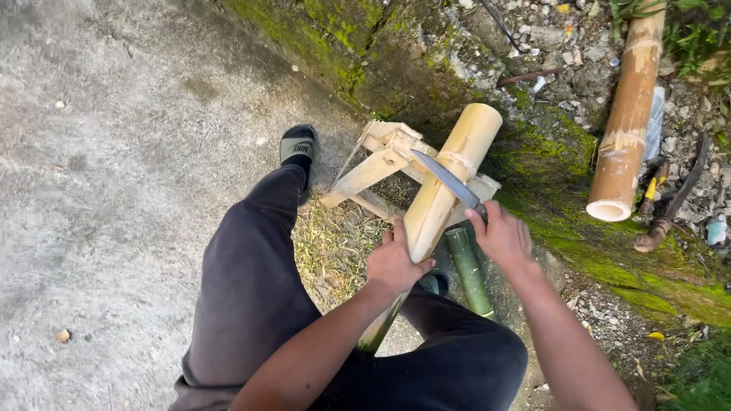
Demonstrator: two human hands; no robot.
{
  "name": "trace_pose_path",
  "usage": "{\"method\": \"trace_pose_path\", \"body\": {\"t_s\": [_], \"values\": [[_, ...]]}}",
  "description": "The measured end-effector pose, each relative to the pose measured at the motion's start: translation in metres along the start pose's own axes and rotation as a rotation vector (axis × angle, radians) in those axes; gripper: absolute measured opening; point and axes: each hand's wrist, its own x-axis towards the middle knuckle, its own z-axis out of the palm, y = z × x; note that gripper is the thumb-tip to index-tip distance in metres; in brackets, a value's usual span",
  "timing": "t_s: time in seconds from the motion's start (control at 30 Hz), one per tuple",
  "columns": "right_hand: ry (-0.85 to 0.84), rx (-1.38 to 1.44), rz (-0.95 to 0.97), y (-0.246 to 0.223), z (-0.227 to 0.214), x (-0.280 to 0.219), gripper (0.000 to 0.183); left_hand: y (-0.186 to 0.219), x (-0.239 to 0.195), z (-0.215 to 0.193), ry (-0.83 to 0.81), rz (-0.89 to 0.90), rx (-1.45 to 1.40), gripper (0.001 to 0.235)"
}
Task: Scraping the outer layer of a bamboo stalk using a metal tool.
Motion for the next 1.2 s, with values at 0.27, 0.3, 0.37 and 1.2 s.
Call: {"method": "trace_pose_path", "body": {"t_s": [0.27, 0.3, 0.37, 1.2], "values": [[-0.073, -0.301, -0.168, 0.0, -0.025, 0.039, 0.067, -0.003, 0.006, 0.006, 0.046, 0.036, -0.072, 0.121], [-0.132, -0.279, -0.055, 0.009, -0.026, 0.05, 0.073, -0.002, 0.005, 0.006, 0.053, 0.041, -0.074, 0.122], [-0.08, -0.278, -0.005, 0.027, -0.025, 0.071, 0.077, -0.002, 0.005, 0.009, 0.051, 0.037, -0.069, 0.122], [0.065, -0.308, 0.024, 0.029, -0.028, 0.078, 0.092, -0.004, 0.008, 0.009, 0.039, 0.037, -0.067, 0.121]]}}
